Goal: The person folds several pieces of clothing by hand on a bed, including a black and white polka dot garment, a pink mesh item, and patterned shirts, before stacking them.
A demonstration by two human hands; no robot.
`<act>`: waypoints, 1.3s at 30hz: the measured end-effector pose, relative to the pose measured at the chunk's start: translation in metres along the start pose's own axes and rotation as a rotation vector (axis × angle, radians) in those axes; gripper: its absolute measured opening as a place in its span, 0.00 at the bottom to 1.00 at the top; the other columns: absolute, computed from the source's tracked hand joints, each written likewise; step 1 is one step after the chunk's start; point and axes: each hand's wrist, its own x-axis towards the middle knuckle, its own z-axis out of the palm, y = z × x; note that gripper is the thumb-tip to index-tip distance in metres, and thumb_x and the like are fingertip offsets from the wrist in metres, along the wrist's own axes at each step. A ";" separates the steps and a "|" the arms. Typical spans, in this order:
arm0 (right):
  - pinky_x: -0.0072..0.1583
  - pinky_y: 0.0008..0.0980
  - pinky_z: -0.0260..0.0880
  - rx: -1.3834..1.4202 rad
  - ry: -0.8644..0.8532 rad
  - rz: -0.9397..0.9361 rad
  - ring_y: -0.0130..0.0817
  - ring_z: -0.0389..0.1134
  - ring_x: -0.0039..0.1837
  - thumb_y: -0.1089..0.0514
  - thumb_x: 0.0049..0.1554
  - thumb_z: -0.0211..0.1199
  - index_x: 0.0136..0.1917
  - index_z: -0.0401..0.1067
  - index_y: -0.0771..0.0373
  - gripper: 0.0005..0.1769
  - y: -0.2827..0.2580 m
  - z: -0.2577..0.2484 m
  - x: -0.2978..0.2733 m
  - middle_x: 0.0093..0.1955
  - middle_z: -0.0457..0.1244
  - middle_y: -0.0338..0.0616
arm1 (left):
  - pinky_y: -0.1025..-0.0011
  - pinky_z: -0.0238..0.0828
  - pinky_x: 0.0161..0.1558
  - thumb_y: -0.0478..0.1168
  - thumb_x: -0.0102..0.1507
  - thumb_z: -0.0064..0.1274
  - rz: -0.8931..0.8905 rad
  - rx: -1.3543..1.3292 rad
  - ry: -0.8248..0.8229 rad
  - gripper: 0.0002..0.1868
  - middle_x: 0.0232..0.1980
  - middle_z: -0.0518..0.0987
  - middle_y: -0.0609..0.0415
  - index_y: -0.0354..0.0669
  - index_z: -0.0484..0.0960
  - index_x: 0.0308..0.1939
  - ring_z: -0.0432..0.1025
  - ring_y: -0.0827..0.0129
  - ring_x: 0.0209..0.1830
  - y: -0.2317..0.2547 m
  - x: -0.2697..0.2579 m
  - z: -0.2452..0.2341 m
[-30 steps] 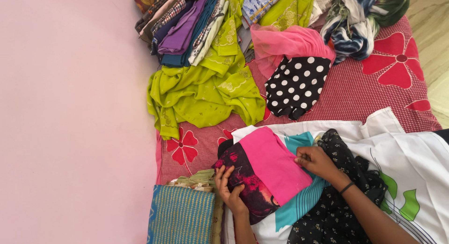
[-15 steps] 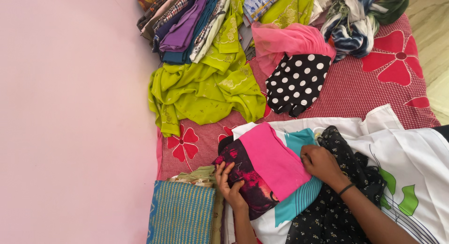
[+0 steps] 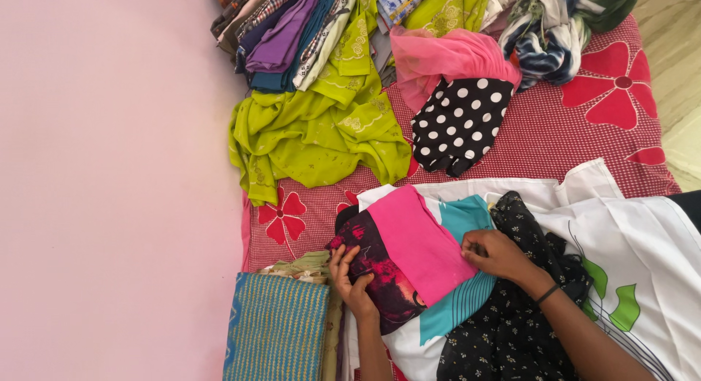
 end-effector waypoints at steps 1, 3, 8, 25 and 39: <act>0.35 0.34 0.63 -0.002 -0.012 0.023 0.30 0.64 0.29 0.59 0.49 0.66 0.34 0.70 0.65 0.08 -0.001 0.000 0.000 0.28 0.64 0.42 | 0.58 0.39 0.79 0.31 0.39 0.50 0.006 0.001 -0.002 0.32 0.69 0.71 0.50 0.38 0.86 0.49 0.52 0.56 0.81 0.001 0.000 0.000; 0.35 0.34 0.63 0.011 0.010 -0.043 0.32 0.64 0.29 0.61 0.48 0.66 0.33 0.68 0.66 0.09 -0.002 0.000 0.000 0.28 0.63 0.44 | 0.58 0.40 0.79 0.30 0.39 0.50 0.016 0.002 -0.005 0.32 0.69 0.71 0.50 0.38 0.86 0.49 0.52 0.56 0.81 0.003 0.001 0.001; 0.37 0.40 0.65 -0.080 0.048 -0.015 0.40 0.67 0.31 0.60 0.46 0.61 0.31 0.66 0.66 0.08 -0.006 -0.005 -0.003 0.29 0.64 0.47 | 0.59 0.41 0.78 0.30 0.39 0.49 -0.004 0.043 0.010 0.32 0.68 0.71 0.50 0.38 0.86 0.49 0.54 0.56 0.80 0.007 0.000 0.001; 0.41 0.46 0.68 -0.311 0.079 0.201 0.47 0.70 0.36 0.53 0.45 0.61 0.29 0.66 0.61 0.11 -0.025 -0.005 -0.010 0.29 0.65 0.45 | 0.59 0.40 0.79 0.29 0.38 0.49 0.010 0.051 0.031 0.33 0.68 0.72 0.51 0.39 0.87 0.48 0.53 0.58 0.81 0.002 0.001 0.002; 0.45 0.41 0.68 -0.385 0.304 -0.122 0.42 0.70 0.42 0.56 0.50 0.63 0.39 0.68 0.60 0.07 -0.077 -0.009 -0.005 0.39 0.67 0.42 | 0.59 0.37 0.79 0.30 0.41 0.52 -0.091 0.225 -0.173 0.48 0.73 0.63 0.55 0.54 0.72 0.69 0.50 0.60 0.80 0.042 -0.002 0.000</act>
